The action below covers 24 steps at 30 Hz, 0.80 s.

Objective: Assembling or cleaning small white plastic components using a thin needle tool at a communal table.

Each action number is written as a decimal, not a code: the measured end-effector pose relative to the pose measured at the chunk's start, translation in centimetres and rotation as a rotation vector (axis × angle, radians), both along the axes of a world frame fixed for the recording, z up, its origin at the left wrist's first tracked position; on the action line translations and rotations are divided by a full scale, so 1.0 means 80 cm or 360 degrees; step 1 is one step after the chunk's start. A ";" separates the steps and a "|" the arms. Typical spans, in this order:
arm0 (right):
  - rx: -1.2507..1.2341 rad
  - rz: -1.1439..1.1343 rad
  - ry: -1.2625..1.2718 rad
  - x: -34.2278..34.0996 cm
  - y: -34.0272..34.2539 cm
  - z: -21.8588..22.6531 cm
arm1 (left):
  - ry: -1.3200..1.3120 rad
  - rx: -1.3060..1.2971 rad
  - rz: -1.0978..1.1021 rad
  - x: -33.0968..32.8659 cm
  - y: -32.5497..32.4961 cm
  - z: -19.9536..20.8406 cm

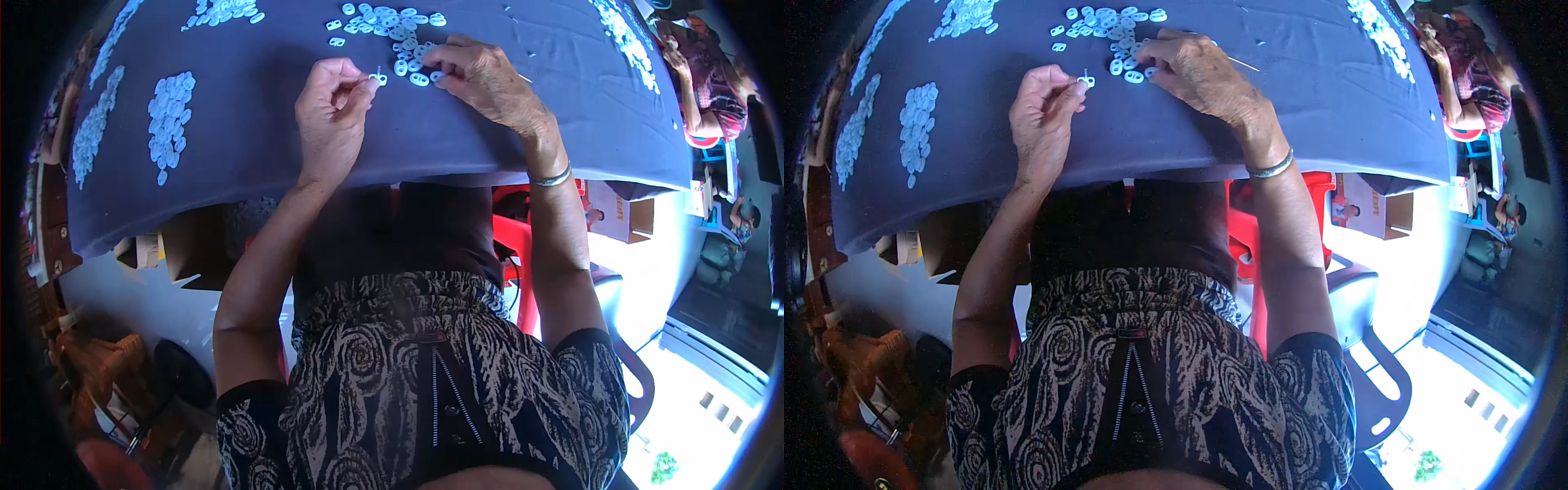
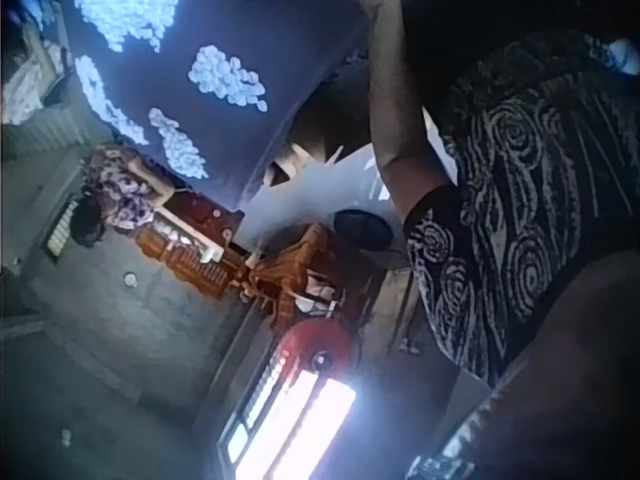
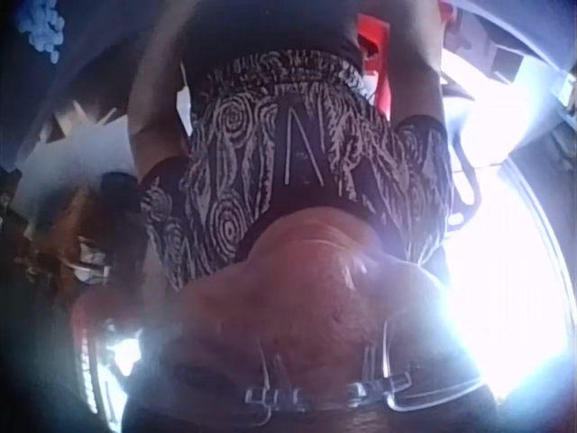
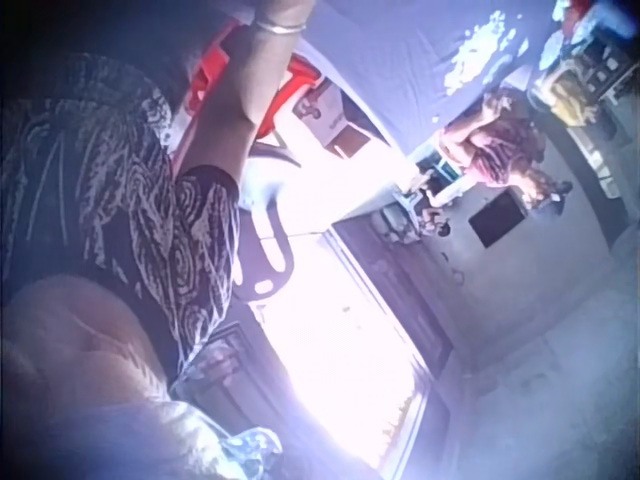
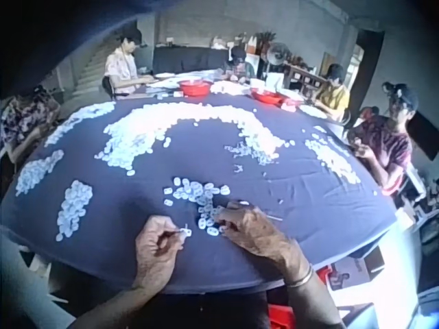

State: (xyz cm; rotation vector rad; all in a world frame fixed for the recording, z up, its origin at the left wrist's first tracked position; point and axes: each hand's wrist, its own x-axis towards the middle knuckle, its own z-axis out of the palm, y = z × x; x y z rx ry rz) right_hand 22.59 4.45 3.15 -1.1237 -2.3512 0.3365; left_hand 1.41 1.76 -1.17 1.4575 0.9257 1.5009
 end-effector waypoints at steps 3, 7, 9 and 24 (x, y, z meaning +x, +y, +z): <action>0.0139 -0.0011 -0.0145 -0.002 -0.001 0.000 | -0.0087 -0.0024 -0.0005 0.002 -0.002 0.002; 0.0115 -0.0171 0.0082 -0.005 -0.003 0.004 | -0.0013 0.0041 -0.0042 -0.005 0.002 -0.006; 0.0030 -0.0269 0.0227 -0.011 -0.005 0.003 | 0.0003 0.0050 -0.0034 -0.002 0.002 -0.008; -0.0164 -0.0314 0.0376 -0.019 0.000 -0.007 | -0.0043 -0.0040 -0.0003 0.003 -0.002 0.001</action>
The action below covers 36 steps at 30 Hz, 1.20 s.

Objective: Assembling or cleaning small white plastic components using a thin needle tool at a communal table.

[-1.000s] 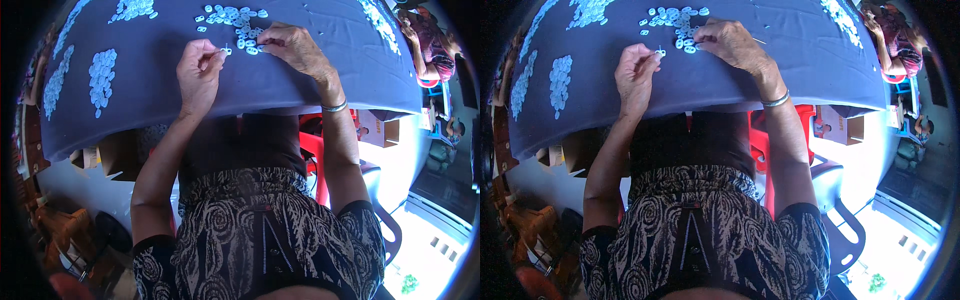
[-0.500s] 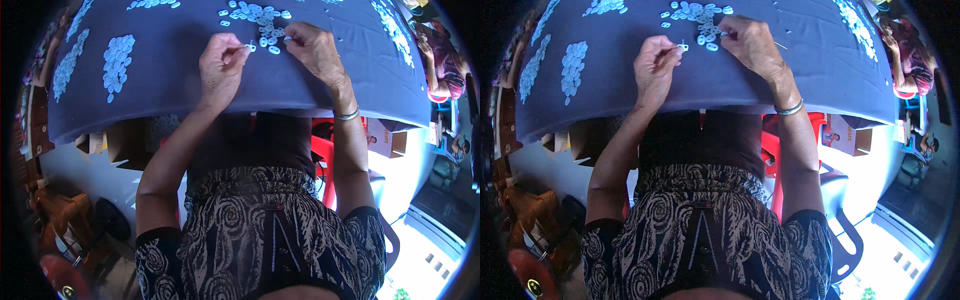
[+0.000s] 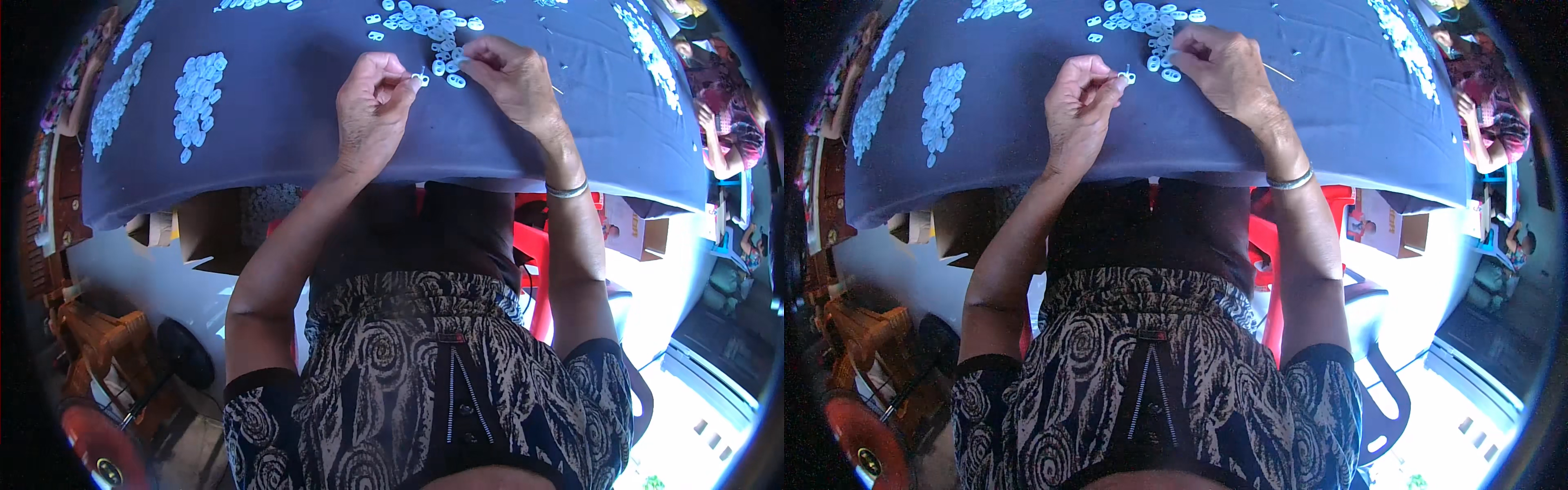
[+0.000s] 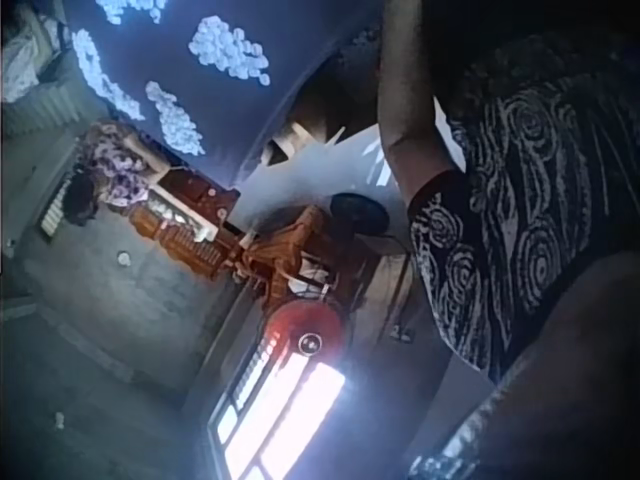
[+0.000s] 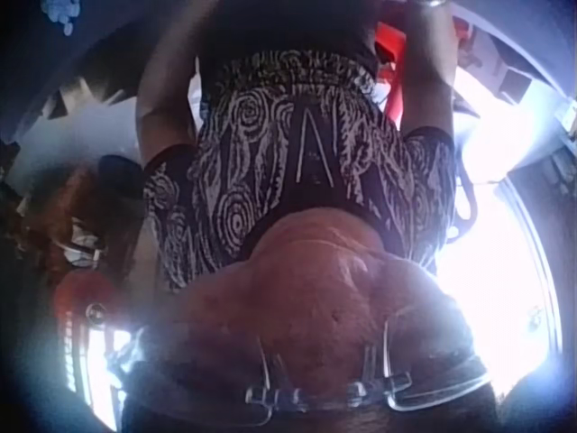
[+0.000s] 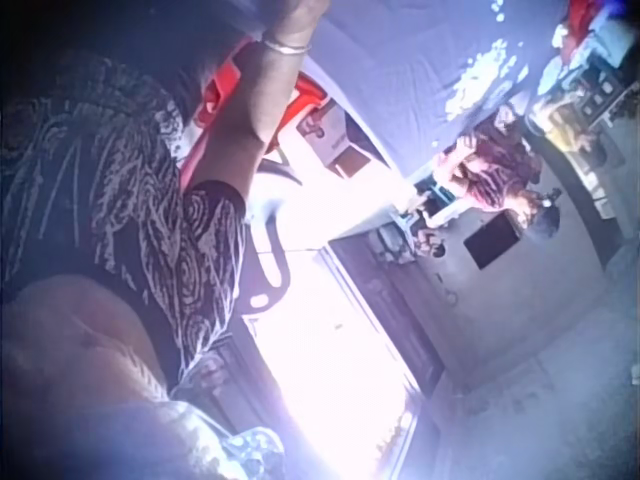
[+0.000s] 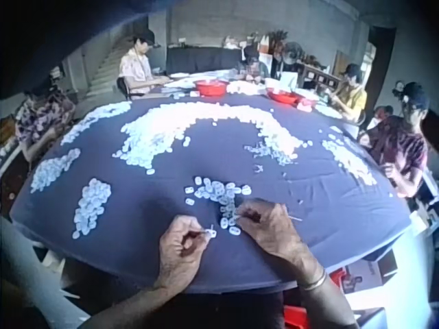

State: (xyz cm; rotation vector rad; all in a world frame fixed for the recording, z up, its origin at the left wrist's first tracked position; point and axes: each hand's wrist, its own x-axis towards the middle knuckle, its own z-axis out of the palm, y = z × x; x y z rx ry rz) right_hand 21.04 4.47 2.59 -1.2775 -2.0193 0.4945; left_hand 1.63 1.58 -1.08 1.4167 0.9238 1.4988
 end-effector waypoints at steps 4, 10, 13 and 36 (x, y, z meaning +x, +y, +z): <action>-0.0489 0.0142 0.0715 -0.024 -0.007 0.003 | 0.0034 -0.0044 0.0000 0.003 -0.002 0.004; -0.0502 0.0147 0.0710 -0.032 -0.011 0.004 | 0.0054 -0.0040 -0.0050 0.002 -0.003 0.004; -0.0482 0.0157 0.0706 -0.034 -0.011 0.003 | 0.0099 -0.0017 -0.0019 0.003 -0.003 0.003; -0.0313 0.0197 0.0542 -0.042 -0.013 -0.011 | 0.0150 -0.0002 -0.0011 0.000 -0.003 0.003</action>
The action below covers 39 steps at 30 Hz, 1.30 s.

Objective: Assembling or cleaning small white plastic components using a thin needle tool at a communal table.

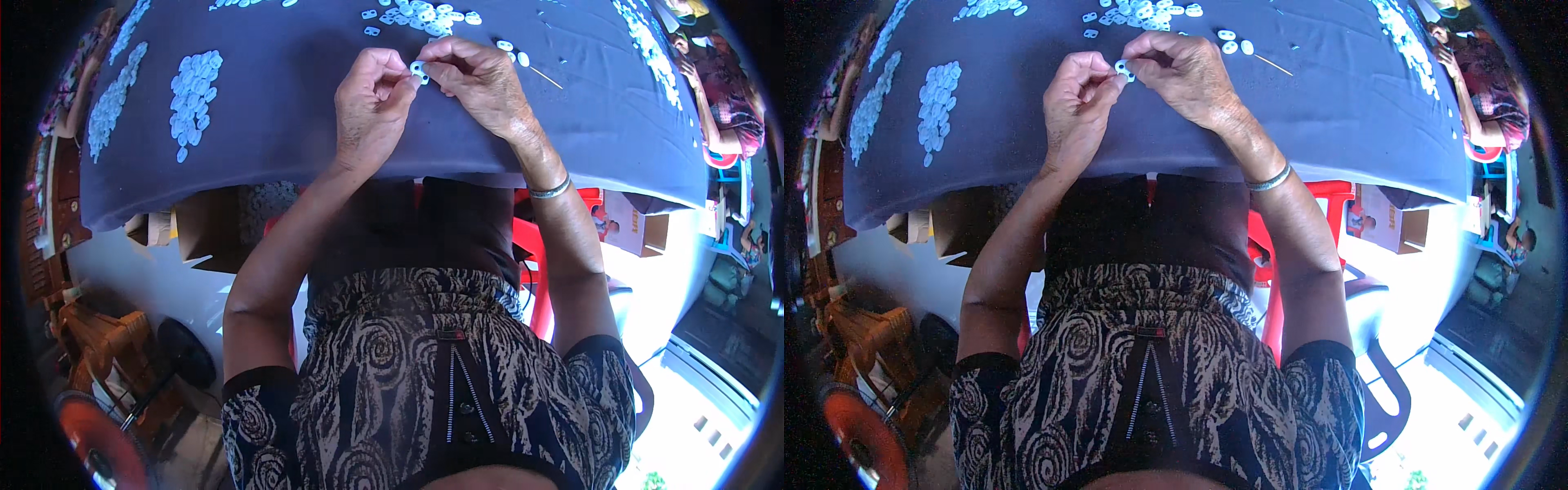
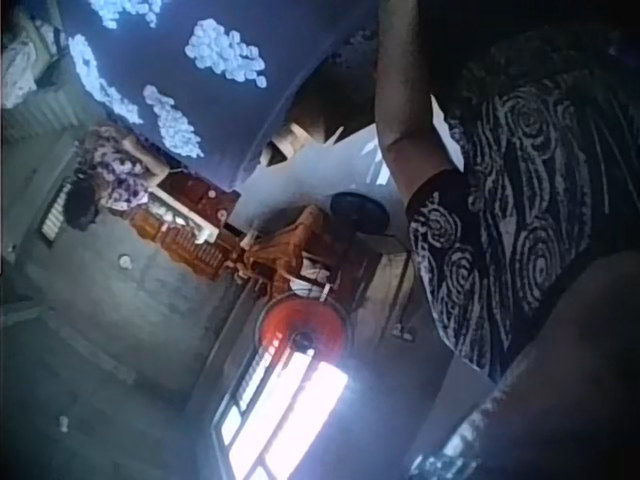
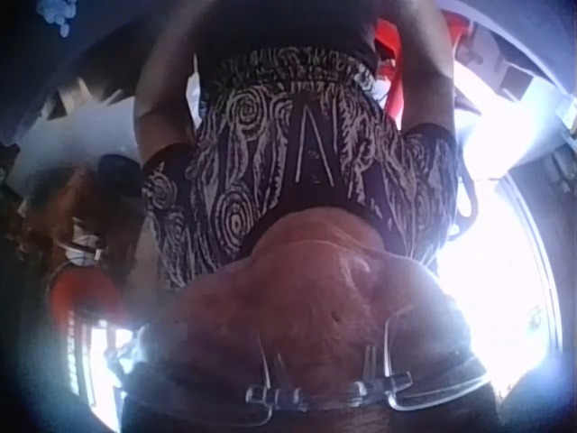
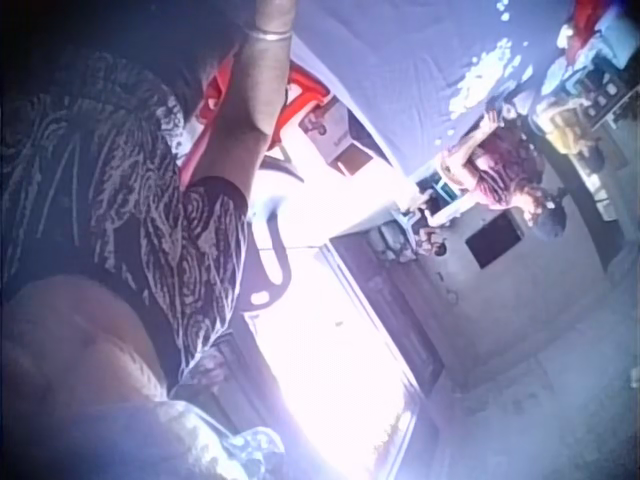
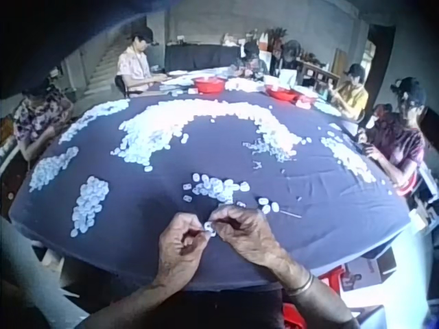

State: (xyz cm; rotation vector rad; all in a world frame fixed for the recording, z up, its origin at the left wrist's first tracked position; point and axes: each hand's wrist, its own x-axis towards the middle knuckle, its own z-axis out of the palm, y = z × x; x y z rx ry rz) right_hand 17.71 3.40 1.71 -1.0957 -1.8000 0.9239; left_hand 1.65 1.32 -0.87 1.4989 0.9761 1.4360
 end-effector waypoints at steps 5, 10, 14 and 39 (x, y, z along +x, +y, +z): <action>0.0040 0.0035 -0.0015 0.001 0.001 -0.005 | -0.0087 -0.0037 -0.0013 0.001 0.000 0.002; 0.0117 0.0116 -0.0015 0.001 -0.001 -0.003 | -0.0199 -0.0050 -0.0028 0.000 0.004 -0.002; 0.0216 0.0110 -0.0249 -0.001 -0.009 0.015 | -0.0246 -0.0156 -0.0050 -0.005 0.003 0.003; 0.0789 0.0139 -0.0734 -0.001 -0.013 0.015 | -0.0102 -0.0261 -0.0189 -0.009 0.001 0.018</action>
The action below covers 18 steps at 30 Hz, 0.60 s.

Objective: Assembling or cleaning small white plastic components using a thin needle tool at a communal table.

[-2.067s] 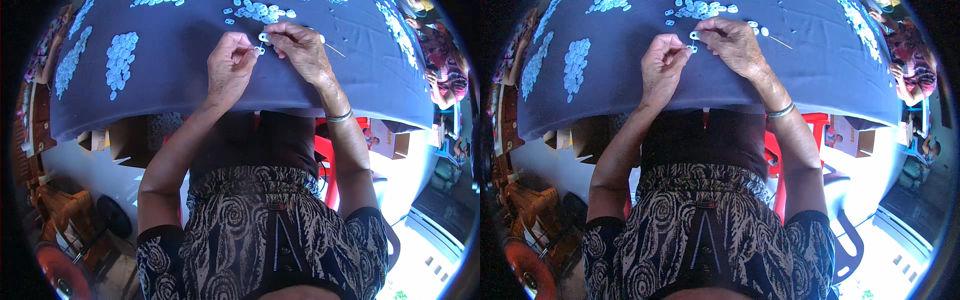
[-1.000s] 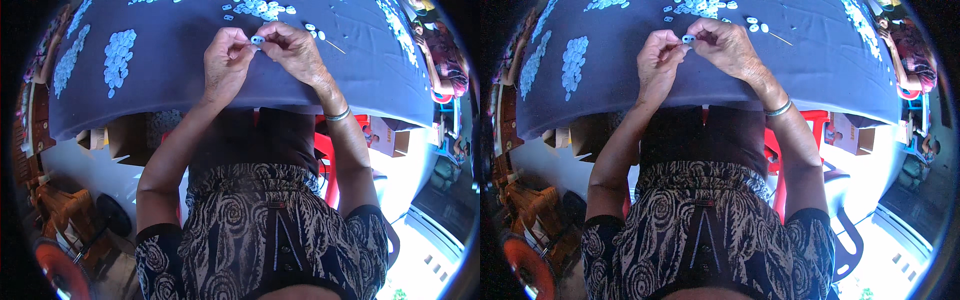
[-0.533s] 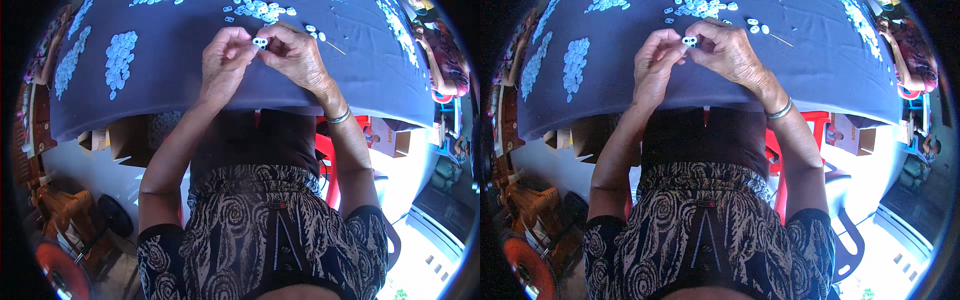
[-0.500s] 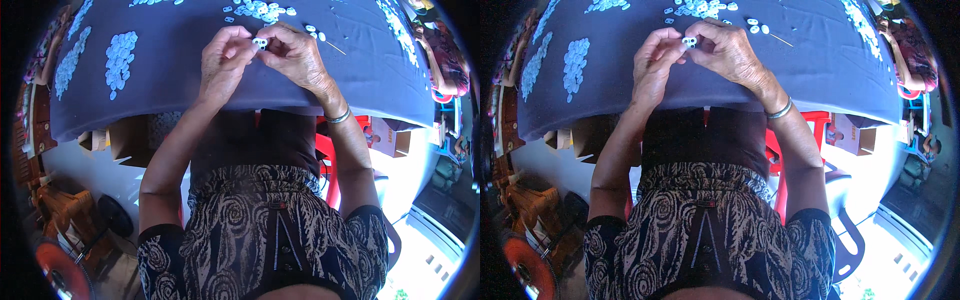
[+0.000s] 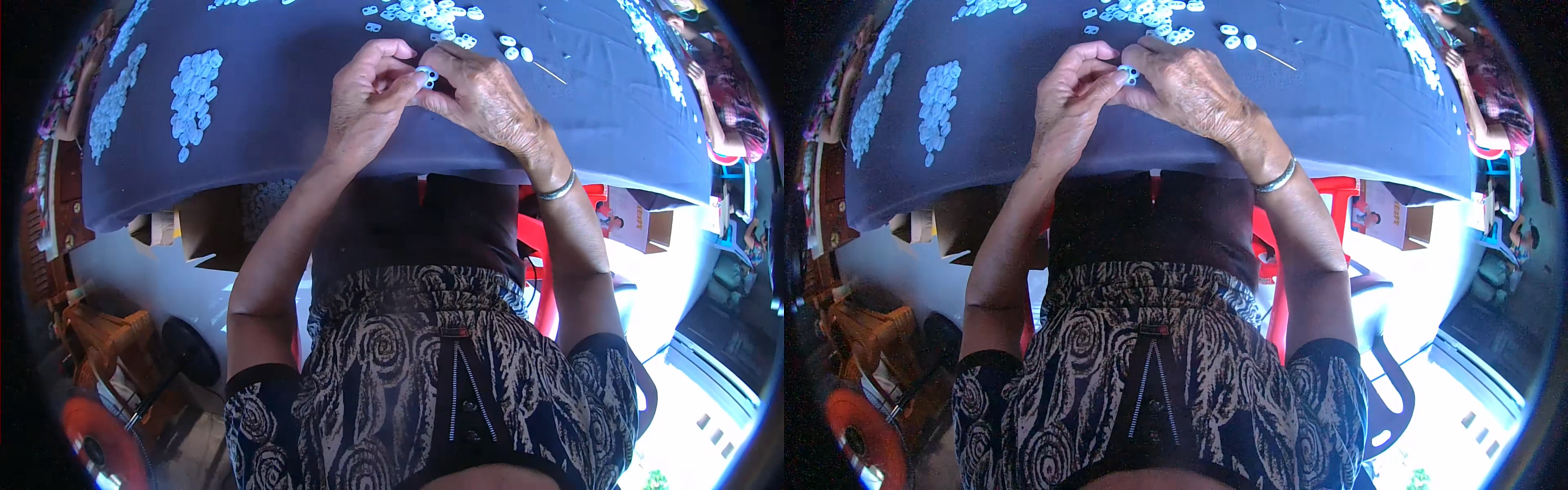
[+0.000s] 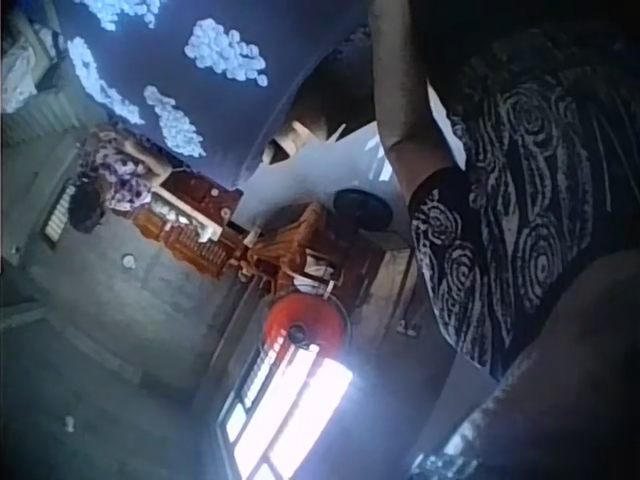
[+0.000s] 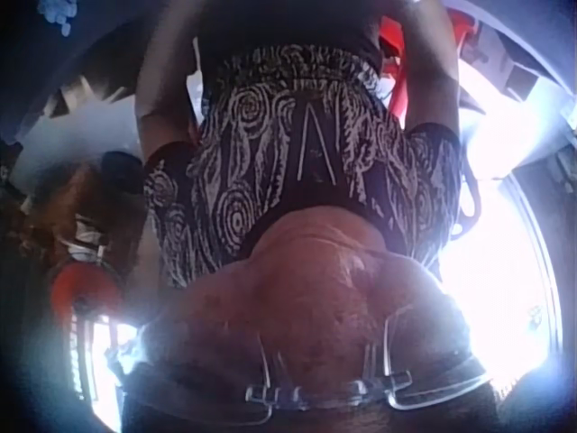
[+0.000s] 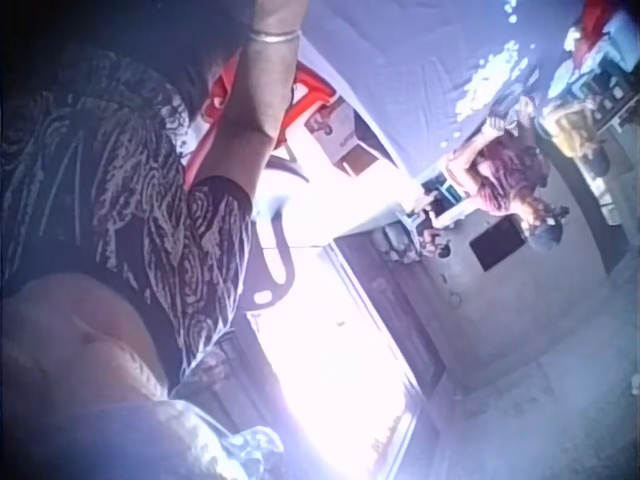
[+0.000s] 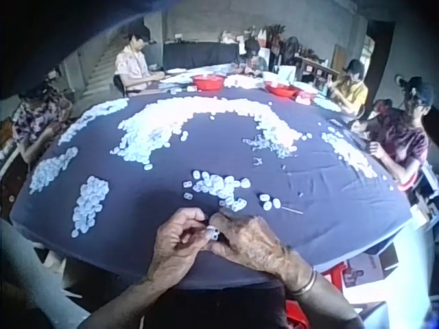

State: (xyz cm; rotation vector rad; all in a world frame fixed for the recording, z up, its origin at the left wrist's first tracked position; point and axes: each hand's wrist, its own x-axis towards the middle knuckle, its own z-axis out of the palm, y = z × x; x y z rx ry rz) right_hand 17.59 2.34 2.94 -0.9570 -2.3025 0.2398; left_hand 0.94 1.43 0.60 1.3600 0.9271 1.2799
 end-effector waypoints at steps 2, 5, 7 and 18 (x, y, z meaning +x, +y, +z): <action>0.0014 -0.0011 -0.0103 0.000 -0.001 -0.001 | 0.0117 0.0066 0.0001 -0.004 0.002 -0.001; -0.0022 0.0026 -0.0143 0.000 -0.001 -0.005 | 0.0131 0.0043 -0.0110 -0.006 0.004 -0.003; -0.0117 0.0005 -0.0118 -0.003 0.000 -0.008 | 0.0173 0.0071 -0.0098 -0.008 0.004 -0.001; -0.0068 0.0023 0.0077 -0.014 -0.016 0.011 | -0.0125 0.0254 -0.0065 -0.003 -0.011 0.024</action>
